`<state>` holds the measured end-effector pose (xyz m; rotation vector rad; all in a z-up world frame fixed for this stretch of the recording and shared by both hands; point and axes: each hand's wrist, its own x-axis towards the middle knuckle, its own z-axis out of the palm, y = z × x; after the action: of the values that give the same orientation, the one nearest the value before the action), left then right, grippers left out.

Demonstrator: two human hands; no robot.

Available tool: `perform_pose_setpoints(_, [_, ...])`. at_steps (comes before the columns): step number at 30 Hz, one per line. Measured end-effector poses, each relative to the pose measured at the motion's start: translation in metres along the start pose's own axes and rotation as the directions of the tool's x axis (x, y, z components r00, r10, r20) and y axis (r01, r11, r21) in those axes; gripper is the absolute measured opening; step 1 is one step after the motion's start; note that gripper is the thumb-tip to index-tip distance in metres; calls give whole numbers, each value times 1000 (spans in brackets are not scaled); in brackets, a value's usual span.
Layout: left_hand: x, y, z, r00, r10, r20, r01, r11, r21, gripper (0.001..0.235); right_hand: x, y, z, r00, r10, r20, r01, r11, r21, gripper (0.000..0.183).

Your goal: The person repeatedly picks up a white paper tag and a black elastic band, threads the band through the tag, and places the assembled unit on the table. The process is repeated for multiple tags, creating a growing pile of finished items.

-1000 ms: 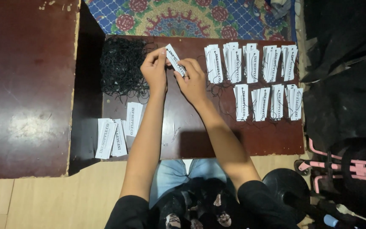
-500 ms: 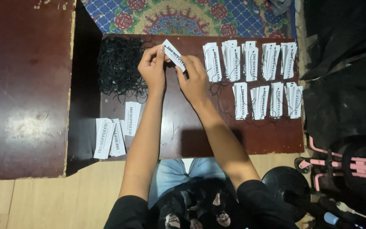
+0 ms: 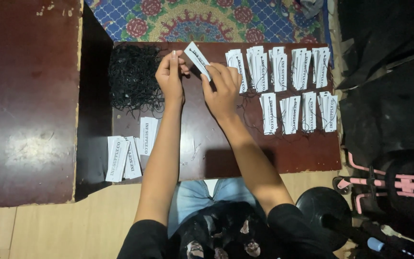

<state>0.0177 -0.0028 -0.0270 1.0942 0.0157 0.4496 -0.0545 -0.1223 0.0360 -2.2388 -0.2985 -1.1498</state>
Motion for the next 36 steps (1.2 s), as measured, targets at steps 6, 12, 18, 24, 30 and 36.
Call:
perform_pose_setpoints(6, [4, -9, -3, 997, 21, 71, -25, 998, 50, 25, 20, -20, -44, 995, 2, -96, 0, 1000, 22, 14])
perform_pose_setpoints(12, [4, -11, -2, 994, 13, 108, -25, 994, 102, 23, 20, -6, -147, 967, 6, -255, -32, 995, -97, 16])
perform_pose_setpoints(18, [3, -4, -2, 988, -54, 147, 38, 993, 108, 22, 17, 13, -263, 973, 44, -228, -127, 923, -362, 4])
perform_pose_setpoints(24, [-1, 10, 1, 983, -29, 182, -1, 986, 165, 25, -43, 98, -300, 962, 231, -143, -271, 794, -545, 22])
perform_pose_setpoints(30, [1, -5, -5, 990, 40, 138, -65, 981, 185, 22, -85, 128, -266, 901, 412, -139, -389, 622, -679, 33])
perform_pose_setpoints(36, [-2, 2, -1, 991, 40, 126, -63, 982, 181, 23, -108, 161, -261, 886, 448, -122, -371, 526, -765, 38])
